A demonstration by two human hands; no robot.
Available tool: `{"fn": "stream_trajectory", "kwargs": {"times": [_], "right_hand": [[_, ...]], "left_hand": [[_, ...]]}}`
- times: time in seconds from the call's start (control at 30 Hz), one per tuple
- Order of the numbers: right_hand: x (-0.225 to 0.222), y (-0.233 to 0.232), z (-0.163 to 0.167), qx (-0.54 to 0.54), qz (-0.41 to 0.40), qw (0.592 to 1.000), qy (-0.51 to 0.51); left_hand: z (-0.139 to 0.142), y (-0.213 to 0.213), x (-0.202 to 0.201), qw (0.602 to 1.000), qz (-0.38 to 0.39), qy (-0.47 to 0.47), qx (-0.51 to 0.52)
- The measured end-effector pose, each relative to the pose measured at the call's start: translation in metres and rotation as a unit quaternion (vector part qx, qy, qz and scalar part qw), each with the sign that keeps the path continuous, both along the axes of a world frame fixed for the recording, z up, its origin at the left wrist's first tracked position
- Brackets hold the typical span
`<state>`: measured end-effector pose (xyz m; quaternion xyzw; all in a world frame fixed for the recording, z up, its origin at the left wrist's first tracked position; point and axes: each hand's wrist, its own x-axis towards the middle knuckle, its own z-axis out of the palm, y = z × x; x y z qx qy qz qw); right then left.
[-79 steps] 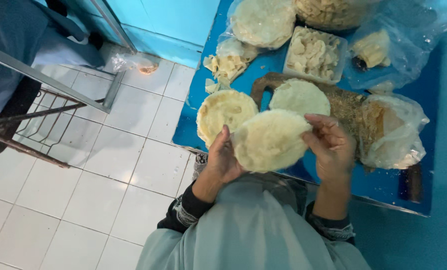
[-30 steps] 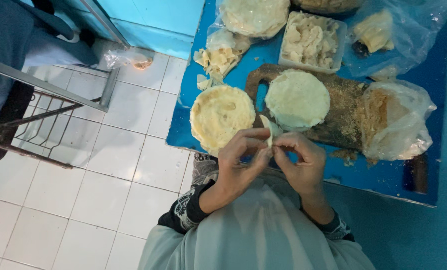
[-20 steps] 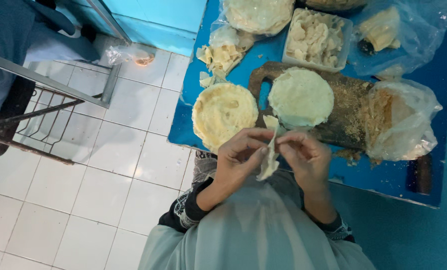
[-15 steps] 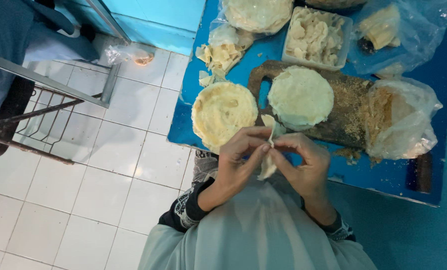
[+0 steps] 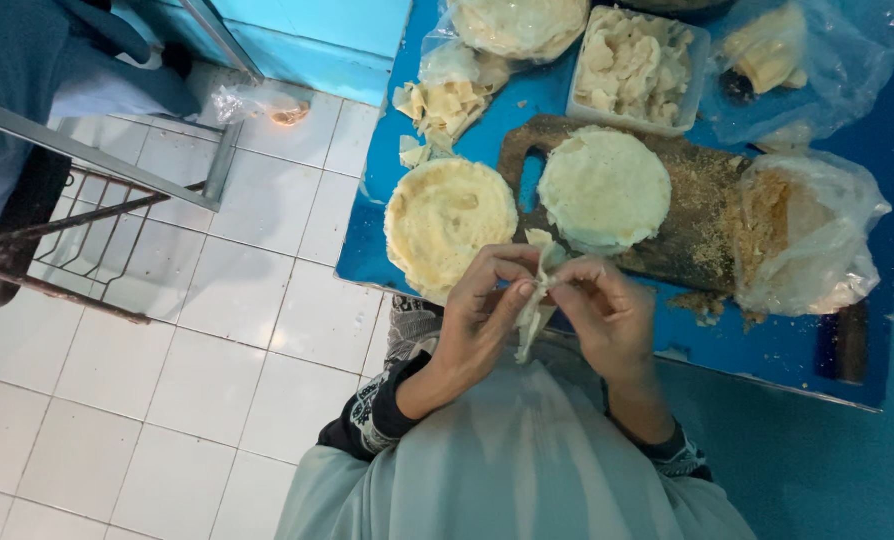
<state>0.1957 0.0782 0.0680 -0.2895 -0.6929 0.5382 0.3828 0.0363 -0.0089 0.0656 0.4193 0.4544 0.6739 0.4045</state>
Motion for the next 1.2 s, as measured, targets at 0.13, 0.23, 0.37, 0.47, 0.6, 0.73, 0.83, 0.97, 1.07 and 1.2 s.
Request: {"fn": "stream_trajectory", "kwargs": {"times": [0.13,0.23,0.37,0.47,0.6,0.73,0.83,0.97,1.07,1.2], "right_hand": [[-0.004,-0.003,0.005,0.059,-0.018,0.998,-0.034],[-0.005,-0.003,0.005,0.036,-0.047,0.998,-0.022],[-0.005,-0.003,0.001,0.063,-0.060,0.995,-0.046],[-0.006,-0.003,0.001,0.097,-0.073,0.990,-0.071],[-0.010,-0.003,0.006,0.107,-0.079,0.989,-0.065],[-0.010,-0.004,0.007,0.172,-0.068,0.979,-0.090],[-0.007,-0.004,-0.002,0.157,-0.054,0.983,-0.085],[-0.004,-0.001,-0.020,-0.011,-0.033,0.999,0.041],[-0.001,0.000,-0.025,-0.100,-0.050,0.991,0.076],[0.001,0.003,-0.022,-0.244,-0.023,0.954,0.171]], "left_hand": [[0.001,0.002,0.000,0.998,0.019,0.029,0.044],[0.003,0.003,0.001,0.998,-0.007,-0.053,0.041],[0.004,0.002,0.003,1.000,-0.004,-0.027,0.012],[0.004,0.002,0.003,1.000,0.008,-0.020,0.018],[0.004,0.001,0.001,0.999,-0.007,-0.039,0.007],[0.004,0.002,0.003,1.000,-0.003,-0.019,0.012],[-0.001,0.003,0.005,1.000,-0.004,-0.010,0.023],[-0.015,0.003,0.003,0.993,-0.036,-0.108,0.039],[-0.024,0.004,-0.002,0.990,-0.035,-0.135,0.023],[-0.023,0.005,0.000,0.979,-0.032,-0.199,0.024]]}}
